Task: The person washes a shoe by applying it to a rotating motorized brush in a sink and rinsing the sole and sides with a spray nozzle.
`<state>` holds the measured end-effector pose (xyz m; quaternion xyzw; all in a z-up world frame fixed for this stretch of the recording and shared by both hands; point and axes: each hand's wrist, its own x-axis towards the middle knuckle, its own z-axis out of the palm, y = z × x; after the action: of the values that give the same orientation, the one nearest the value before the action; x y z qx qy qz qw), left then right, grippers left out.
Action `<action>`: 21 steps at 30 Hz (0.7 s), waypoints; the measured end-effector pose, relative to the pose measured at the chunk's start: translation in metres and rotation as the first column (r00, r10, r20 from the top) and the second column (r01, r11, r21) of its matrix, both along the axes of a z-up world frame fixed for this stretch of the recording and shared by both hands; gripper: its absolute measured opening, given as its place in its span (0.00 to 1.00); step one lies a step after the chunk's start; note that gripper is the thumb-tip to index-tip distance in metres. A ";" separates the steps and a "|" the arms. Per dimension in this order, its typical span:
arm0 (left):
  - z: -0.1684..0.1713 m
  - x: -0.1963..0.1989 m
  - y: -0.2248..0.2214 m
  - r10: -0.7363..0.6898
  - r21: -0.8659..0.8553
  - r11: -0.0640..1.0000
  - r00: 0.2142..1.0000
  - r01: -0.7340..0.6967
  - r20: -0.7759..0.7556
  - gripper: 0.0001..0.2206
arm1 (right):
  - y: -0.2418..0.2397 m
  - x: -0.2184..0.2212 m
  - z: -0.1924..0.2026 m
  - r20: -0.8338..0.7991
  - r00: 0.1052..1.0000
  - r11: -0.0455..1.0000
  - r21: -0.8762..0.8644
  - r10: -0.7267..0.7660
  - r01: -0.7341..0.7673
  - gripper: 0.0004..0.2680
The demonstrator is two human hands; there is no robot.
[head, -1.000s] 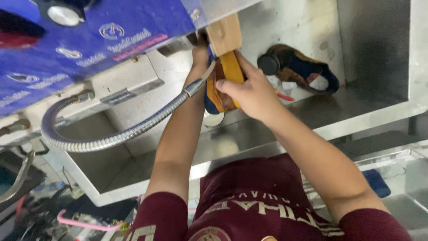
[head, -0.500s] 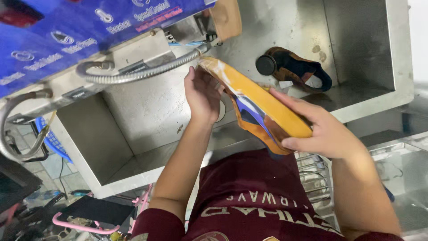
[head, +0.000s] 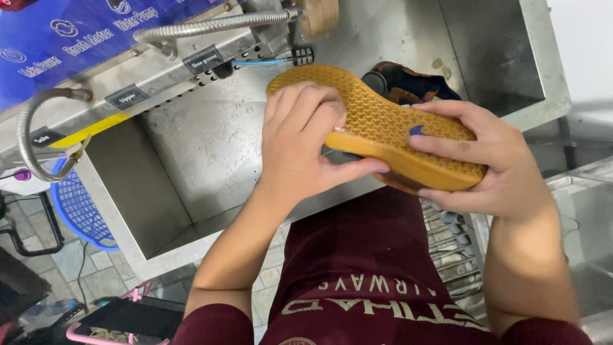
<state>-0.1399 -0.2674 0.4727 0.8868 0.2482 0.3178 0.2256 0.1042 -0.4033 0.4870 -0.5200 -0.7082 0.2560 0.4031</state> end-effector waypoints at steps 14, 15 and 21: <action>-0.030 0.007 0.020 -0.395 -0.455 0.818 0.919 0.353 0.001 0.48 | 0.034 0.043 0.012 -0.190 0.970 0.987 0.080 0.150 -0.137 0.26; -0.038 0.013 0.017 -0.370 -0.524 0.783 0.928 0.335 0.042 0.47 | 0.042 0.051 0.006 -0.273 0.950 0.987 0.084 0.153 -0.135 0.27; -0.113 0.059 -0.022 0.054 -0.790 0.551 0.934 0.268 0.354 0.38 | 0.089 0.085 -0.089 -0.822 0.565 0.997 -0.042 -0.071 0.064 0.30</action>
<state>-0.0812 -0.2896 0.3600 0.6209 0.2702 0.2959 0.6737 0.1895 -0.3146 0.3976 -0.3695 -0.4183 0.4552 0.6938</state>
